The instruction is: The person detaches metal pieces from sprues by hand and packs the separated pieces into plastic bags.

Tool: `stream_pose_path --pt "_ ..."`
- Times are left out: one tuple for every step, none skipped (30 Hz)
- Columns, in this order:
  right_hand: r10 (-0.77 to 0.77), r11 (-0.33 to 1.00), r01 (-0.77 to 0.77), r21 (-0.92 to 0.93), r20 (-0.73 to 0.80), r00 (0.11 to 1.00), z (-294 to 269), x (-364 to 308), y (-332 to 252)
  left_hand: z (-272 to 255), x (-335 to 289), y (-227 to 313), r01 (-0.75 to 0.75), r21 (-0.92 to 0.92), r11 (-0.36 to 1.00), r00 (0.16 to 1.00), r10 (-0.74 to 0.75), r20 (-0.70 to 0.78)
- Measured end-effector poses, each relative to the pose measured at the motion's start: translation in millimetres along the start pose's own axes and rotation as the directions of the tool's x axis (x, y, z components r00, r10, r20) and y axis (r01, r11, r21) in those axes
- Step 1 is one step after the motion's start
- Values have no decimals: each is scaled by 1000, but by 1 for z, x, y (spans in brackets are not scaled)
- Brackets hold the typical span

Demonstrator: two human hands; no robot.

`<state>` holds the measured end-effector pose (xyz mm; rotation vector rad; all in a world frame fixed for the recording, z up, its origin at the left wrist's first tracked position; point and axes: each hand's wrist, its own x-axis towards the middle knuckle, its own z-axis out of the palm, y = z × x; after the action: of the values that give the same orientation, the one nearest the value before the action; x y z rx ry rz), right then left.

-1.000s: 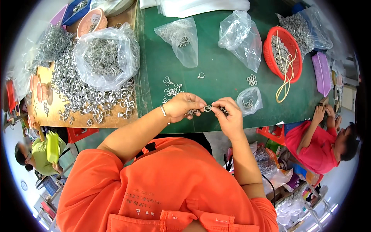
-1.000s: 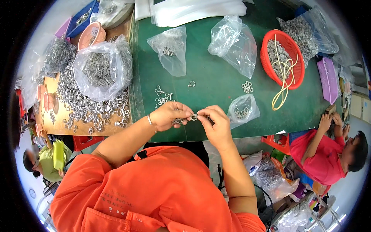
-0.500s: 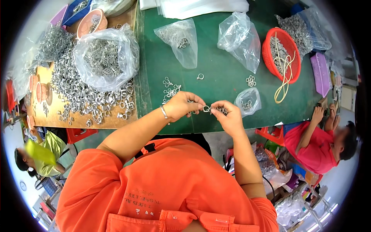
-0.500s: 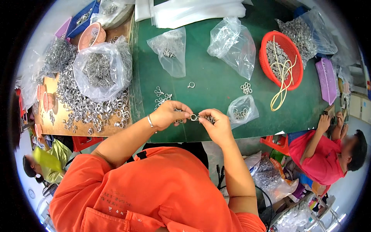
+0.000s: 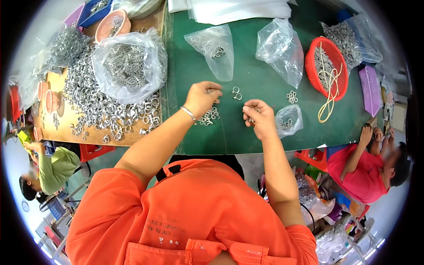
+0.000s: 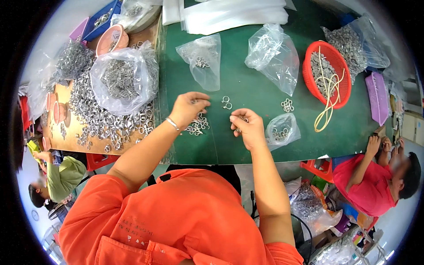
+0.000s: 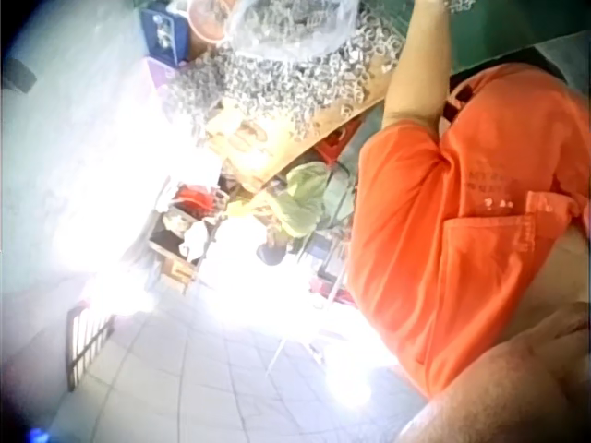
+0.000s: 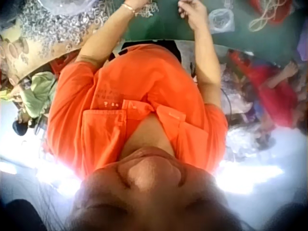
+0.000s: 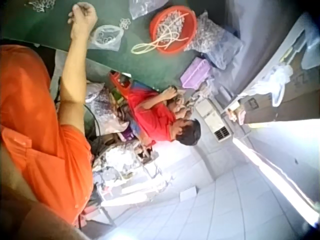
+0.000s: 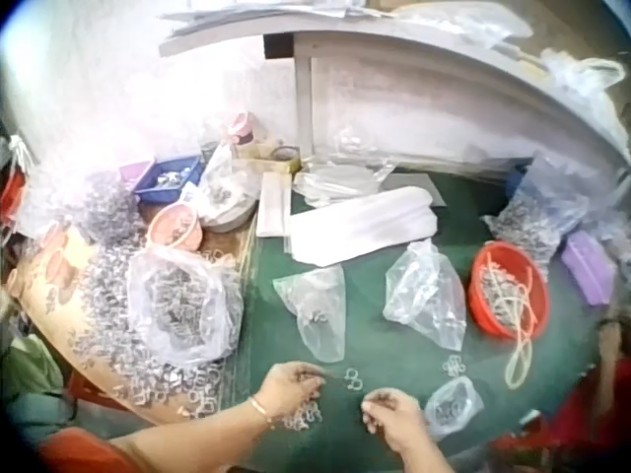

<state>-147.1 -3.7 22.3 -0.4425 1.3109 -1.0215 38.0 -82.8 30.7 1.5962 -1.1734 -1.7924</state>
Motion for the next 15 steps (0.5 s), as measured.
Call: stream_pose_path --pt "-42 970 41 -238 2 999 9 4 -3 -12 -3 3 -17 37 999 999 19 -44" --pt "-83 895 79 -439 11 997 21 6 -6 -23 -4 1 -16 68 998 996 22 -89" --pt "-278 779 298 -552 122 953 31 13 3 -38 -5 -6 -86 274 958 990 113 -87" --pt "-442 605 490 -628 248 862 40 20 11 -48 -3 -14 -148 466 872 978 198 -60" --pt "-446 505 496 -706 279 851 50 23 16 -51 -3 -23 -274 581 767 938 347 -16" --pt "-445 397 496 -772 311 840 61 25 19 -53 -5 -28 -382 677 630 876 480 47" --pt "-429 356 451 -819 285 857 72 25 20 -50 -6 -33 -404 647 646 876 478 69" --pt "-430 355 451 -819 286 856 73 25 22 -46 -7 -38 -381 650 657 883 468 45" --pt "-422 307 417 -856 271 865 74 27 25 -45 -8 -39 -368 664 651 885 464 35" --pt "-414 257 379 -889 253 874 74 27 27 -46 -8 -40 -355 676 645 887 461 27" --pt "-427 326 391 -861 235 873 70 24 26 -49 -8 -39 -356 674 647 887 461 26" --pt "-397 396 379 -836 217 892 63 23 26 -53 -10 -36 -323 597 735 911 411 -12" --pt "-440 461 422 -781 212 873 52 23 28 -57 -11 -34 -287 510 811 933 358 -44" --pt "-482 520 463 -718 201 853 41 22 31 -63 -11 -35 -286 506 813 933 358 -48" --pt "-269 793 285 -539 111 957 30 17 27 -71 -11 -36 -333 534 777 910 413 -32"
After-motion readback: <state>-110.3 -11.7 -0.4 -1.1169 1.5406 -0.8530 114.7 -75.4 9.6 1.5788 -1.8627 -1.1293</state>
